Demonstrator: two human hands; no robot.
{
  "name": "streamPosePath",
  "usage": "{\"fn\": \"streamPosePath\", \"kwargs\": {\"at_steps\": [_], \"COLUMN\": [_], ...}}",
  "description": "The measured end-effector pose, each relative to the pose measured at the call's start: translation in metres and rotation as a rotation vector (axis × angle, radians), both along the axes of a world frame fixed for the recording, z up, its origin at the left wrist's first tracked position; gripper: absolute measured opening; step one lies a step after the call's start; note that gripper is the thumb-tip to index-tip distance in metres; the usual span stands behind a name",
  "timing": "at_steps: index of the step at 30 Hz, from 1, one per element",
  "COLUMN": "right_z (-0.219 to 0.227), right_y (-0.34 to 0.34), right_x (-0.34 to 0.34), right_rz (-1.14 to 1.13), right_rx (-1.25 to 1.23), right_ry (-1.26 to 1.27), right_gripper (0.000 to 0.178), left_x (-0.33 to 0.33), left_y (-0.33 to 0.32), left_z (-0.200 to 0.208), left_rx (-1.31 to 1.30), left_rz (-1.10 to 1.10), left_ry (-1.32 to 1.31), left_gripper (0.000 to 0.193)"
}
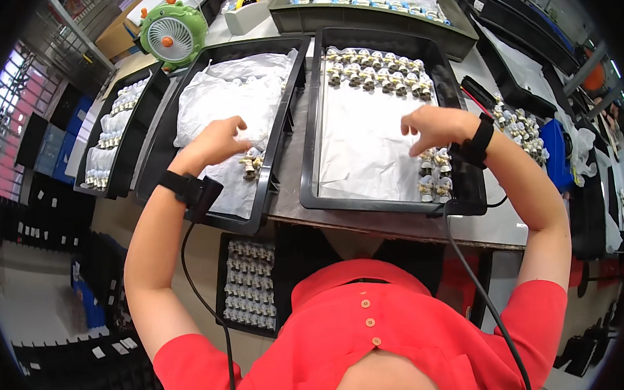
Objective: The person repeatedly picks up small cylindrical components from a tray, holds them with both hands to inspect or adjust them, and places them back into the tray. The task involves handling multiple identical items one by one in a repetitive cycle.
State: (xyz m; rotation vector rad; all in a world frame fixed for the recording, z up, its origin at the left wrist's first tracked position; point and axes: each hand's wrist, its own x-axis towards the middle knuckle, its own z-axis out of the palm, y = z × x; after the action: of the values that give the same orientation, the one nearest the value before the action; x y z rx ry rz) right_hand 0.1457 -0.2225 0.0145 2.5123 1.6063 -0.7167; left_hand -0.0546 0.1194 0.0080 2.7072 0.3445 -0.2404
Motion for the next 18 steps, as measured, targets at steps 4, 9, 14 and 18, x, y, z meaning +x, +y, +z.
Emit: {"fn": "streamPosePath", "kwargs": {"at_steps": [4,9,14,18], "right_z": [-0.024,-0.018,0.024,0.004], "right_y": [-0.008,0.005,0.033,0.042], "right_x": [-0.007,0.002,-0.008,0.002], "right_rz": [0.003,-0.058,-0.202,-0.118], "right_rx": [-0.219,-0.016,0.572,0.597], "right_ry": [-0.102,-0.027,0.406,0.208], "right_gripper": [0.052,0.033,0.017,0.026], "left_x": [0.01,0.026,0.044,0.061], "left_y": [-0.038,-0.098,-0.122,-0.123], "left_z": [0.042,0.047,0.017,-0.016], "left_rx": [-0.355,-0.727,-0.909,-0.942], "left_rz": [-0.074,-0.222,-0.104,0.005], "left_ry": [-0.308,-0.356,-0.306,-0.291], "left_gripper": [0.032,0.031,0.044,0.045]}}
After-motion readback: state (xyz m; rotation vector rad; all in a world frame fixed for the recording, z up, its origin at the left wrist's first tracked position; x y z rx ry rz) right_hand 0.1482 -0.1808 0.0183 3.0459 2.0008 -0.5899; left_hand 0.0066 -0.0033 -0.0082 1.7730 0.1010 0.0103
